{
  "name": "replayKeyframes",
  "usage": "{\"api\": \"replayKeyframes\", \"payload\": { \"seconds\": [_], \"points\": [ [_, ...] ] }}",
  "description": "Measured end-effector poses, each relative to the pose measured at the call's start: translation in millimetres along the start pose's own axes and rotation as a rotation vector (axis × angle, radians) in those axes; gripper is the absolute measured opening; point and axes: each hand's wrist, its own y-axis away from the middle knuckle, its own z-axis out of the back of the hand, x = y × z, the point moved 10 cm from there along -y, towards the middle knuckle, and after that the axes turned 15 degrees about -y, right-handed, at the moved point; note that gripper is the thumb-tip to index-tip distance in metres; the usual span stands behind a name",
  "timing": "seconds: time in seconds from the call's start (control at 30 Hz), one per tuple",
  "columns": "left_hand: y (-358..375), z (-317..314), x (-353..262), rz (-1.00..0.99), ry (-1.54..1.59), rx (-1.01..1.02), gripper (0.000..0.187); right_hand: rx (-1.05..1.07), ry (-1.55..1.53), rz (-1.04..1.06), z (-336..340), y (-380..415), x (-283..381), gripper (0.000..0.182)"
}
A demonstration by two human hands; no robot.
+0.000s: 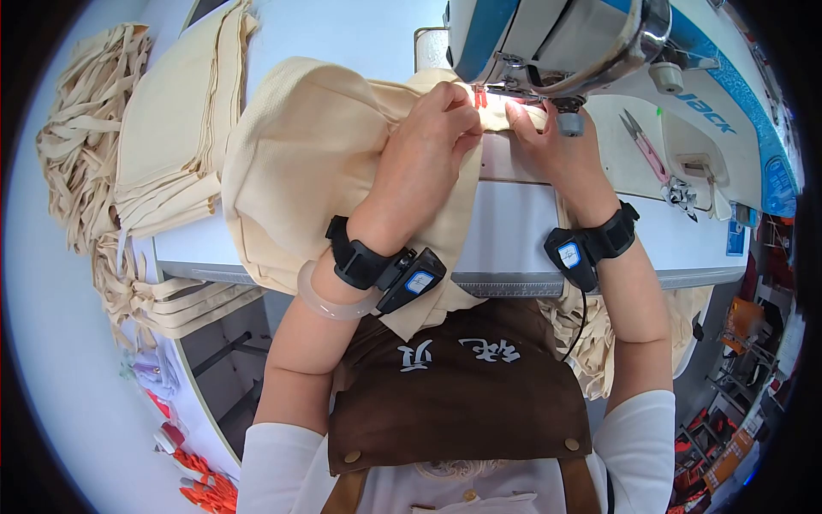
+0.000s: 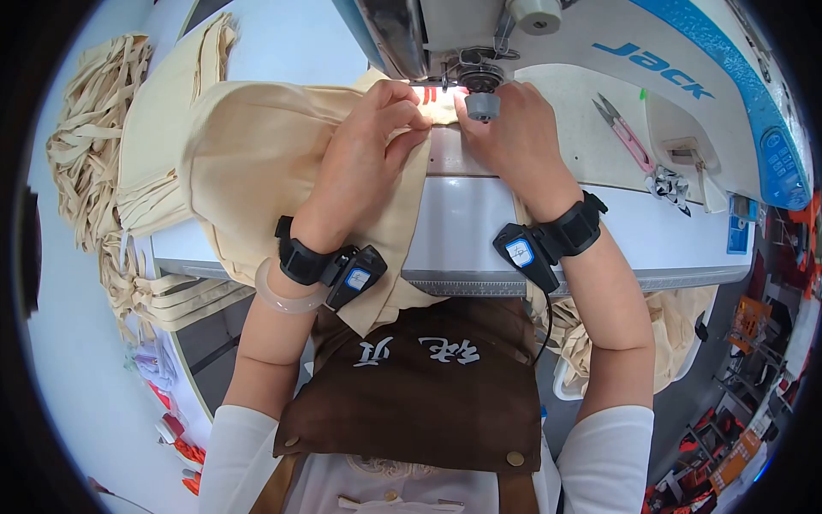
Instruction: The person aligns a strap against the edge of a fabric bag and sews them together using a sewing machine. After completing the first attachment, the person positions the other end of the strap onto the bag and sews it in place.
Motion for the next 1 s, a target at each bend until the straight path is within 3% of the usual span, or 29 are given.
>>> {"api": "replayKeyframes", "payload": {
  "seconds": [0.3, 0.43, 0.5, 1.0],
  "points": [
    [-3, 0, 3, 0.042, 0.020, -0.024, 0.015, 0.001, 0.105, 0.132, 0, 0, 12, 0.042],
    [-5, -1, 3, 0.047, 0.010, -0.036, 0.015, 0.028, 0.103, 0.048, -3, -4, 3, 0.042],
    [-4, -3, 6, 0.061, 0.025, -0.032, 0.016, -0.001, 0.136, 0.131, -2, -2, 6, 0.043],
    [-11, -7, 11, 0.096, 0.021, -0.022, 0.019, 0.021, 0.130, 0.098, -9, -7, -6, 0.048]
  ]
}}
